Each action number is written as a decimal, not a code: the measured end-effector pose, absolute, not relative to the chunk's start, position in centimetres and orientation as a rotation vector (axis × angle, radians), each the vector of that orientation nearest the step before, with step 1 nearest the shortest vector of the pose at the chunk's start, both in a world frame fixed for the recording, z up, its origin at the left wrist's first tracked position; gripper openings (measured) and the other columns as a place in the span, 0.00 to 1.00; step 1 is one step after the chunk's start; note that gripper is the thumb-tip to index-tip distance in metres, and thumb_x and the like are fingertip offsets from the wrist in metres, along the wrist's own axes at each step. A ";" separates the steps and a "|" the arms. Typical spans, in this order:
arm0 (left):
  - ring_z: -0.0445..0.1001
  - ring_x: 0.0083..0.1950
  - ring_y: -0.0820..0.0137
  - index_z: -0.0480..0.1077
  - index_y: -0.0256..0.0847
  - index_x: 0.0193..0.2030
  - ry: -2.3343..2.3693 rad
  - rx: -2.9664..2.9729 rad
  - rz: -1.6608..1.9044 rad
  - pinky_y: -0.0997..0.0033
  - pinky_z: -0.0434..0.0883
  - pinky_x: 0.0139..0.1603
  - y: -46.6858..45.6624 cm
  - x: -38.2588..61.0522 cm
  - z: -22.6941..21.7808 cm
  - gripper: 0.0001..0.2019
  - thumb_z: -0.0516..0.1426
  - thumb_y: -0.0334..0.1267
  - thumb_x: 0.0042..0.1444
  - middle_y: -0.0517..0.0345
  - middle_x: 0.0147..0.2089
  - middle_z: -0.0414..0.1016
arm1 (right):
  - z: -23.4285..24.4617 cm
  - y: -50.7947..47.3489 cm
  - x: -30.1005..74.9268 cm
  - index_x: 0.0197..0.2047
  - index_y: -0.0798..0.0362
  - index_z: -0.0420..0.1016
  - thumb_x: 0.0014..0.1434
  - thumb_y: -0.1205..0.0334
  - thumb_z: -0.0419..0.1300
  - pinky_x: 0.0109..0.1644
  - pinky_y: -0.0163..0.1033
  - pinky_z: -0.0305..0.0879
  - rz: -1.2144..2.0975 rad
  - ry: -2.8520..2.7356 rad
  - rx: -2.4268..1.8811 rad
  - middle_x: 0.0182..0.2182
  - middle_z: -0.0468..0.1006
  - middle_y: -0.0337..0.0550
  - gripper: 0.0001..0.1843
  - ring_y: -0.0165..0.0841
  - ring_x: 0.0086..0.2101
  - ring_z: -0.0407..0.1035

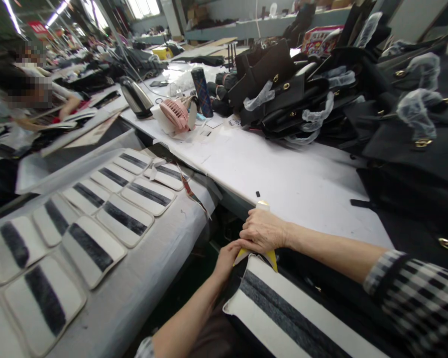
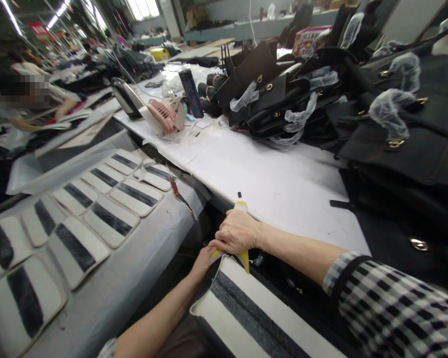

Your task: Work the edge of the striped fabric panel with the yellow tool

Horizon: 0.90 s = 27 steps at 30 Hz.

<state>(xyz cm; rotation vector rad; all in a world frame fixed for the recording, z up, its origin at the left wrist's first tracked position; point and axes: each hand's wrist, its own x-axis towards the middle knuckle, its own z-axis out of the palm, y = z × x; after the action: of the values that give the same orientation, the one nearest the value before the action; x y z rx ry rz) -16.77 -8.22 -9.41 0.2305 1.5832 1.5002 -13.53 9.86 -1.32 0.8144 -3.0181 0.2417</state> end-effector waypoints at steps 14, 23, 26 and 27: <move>0.70 0.37 0.68 0.75 0.38 0.42 1.893 0.911 1.219 0.73 0.64 0.39 -11.0 -16.0 -2.0 0.12 0.58 0.44 0.58 0.61 0.36 0.76 | -0.5 9.1 -12.4 0.27 0.53 0.73 0.71 0.48 0.38 0.34 0.44 0.46 0.133 -3.166 0.618 0.24 0.78 0.46 0.32 0.37 0.27 0.72; 0.70 0.36 0.71 0.71 0.41 0.43 1.946 1.112 1.044 0.72 0.61 0.39 -11.3 -16.3 -2.0 0.10 0.53 0.44 0.63 0.63 0.34 0.73 | -0.3 8.4 -11.5 0.28 0.54 0.75 0.71 0.48 0.35 0.34 0.43 0.47 0.135 -3.235 0.464 0.26 0.79 0.48 0.35 0.39 0.29 0.74; 0.69 0.34 0.72 0.69 0.41 0.39 1.967 1.157 0.989 0.72 0.60 0.37 -11.3 -16.1 -2.3 0.10 0.52 0.44 0.64 0.62 0.32 0.72 | -0.3 8.1 -11.0 0.27 0.54 0.75 0.71 0.48 0.35 0.33 0.43 0.47 0.132 -3.251 0.418 0.25 0.79 0.48 0.35 0.39 0.29 0.74; 0.68 0.33 0.72 0.69 0.41 0.37 1.980 1.174 0.971 0.71 0.60 0.37 -11.3 -16.1 -2.4 0.11 0.51 0.44 0.64 0.62 0.31 0.71 | -0.3 8.0 -10.8 0.27 0.54 0.75 0.71 0.48 0.35 0.33 0.43 0.48 0.128 -3.252 0.403 0.25 0.79 0.48 0.35 0.39 0.29 0.74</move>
<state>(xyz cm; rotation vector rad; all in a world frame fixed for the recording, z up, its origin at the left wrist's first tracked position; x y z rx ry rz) -16.11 -11.26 -2.44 1.1738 1.9799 0.9714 -10.79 8.05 -0.31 0.4029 -3.2518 0.1284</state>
